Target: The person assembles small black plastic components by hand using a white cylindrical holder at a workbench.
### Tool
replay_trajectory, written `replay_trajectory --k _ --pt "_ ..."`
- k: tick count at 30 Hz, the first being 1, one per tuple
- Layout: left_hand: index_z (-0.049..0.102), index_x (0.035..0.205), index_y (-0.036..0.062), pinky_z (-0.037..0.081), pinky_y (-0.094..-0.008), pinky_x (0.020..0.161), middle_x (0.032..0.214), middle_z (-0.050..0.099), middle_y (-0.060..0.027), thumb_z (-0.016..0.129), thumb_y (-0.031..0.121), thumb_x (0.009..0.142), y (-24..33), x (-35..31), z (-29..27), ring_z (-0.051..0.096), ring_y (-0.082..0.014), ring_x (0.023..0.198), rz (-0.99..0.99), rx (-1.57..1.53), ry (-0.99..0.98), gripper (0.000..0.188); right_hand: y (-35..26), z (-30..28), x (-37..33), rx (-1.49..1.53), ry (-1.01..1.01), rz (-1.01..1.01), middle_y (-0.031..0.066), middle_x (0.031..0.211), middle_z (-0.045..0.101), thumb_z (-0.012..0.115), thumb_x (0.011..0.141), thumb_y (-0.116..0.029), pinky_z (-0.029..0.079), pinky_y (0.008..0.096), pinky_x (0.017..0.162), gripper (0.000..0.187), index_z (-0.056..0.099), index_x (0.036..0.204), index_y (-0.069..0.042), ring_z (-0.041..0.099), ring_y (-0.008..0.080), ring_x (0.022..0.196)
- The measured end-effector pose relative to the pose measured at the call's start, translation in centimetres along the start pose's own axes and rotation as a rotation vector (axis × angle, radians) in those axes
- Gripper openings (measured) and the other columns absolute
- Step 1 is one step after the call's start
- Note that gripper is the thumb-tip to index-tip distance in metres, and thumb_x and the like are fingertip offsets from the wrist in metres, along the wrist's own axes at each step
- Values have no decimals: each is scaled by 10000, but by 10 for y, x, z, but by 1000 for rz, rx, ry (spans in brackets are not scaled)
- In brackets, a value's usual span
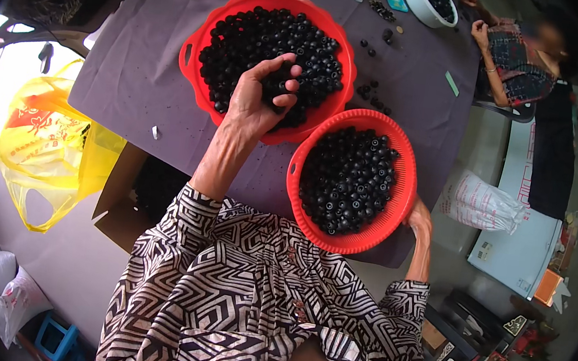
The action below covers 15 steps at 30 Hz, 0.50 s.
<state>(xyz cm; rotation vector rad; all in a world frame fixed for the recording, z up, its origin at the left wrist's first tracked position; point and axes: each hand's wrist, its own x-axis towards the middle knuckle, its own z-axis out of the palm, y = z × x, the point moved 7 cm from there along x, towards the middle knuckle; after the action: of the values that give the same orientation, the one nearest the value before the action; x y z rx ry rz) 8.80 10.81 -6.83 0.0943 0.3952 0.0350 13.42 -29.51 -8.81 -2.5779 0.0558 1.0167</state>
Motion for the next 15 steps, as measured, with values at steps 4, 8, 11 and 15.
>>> replay_trajectory --k 4,8,11,15 --pt "491 991 23 320 -180 388 808 535 -84 484 154 861 -6 2 3 480 -137 612 -17 1 -14 185 -10 9 -12 16 -2 -78 78 460 484 538 736 -245 342 318 354 236 561 679 -16 475 163 379" --pt "489 1017 23 310 -180 388 838 527 -82 474 163 877 -2 2 5 475 -131 622 -15 -34 -50 199 -15 10 -6 -117 70 -210 133 617 584 551 749 -253 429 348 475 265 583 791 6 562 205 531" --pt "492 988 16 321 -186 387 803 532 -90 493 152 854 -2 1 7 476 -139 609 -17 -29 -43 191 -10 12 -6 -139 133 -257 141 666 594 551 753 -252 438 352 519 275 581 821 13 569 212 582" --pt "488 1040 4 320 -184 394 855 532 -100 484 110 853 -7 -3 7 477 -138 623 -27 0 -8 215 -6 12 -5 -157 216 -334 152 731 607 551 759 -251 450 358 577 292 579 860 22 579 221 650"
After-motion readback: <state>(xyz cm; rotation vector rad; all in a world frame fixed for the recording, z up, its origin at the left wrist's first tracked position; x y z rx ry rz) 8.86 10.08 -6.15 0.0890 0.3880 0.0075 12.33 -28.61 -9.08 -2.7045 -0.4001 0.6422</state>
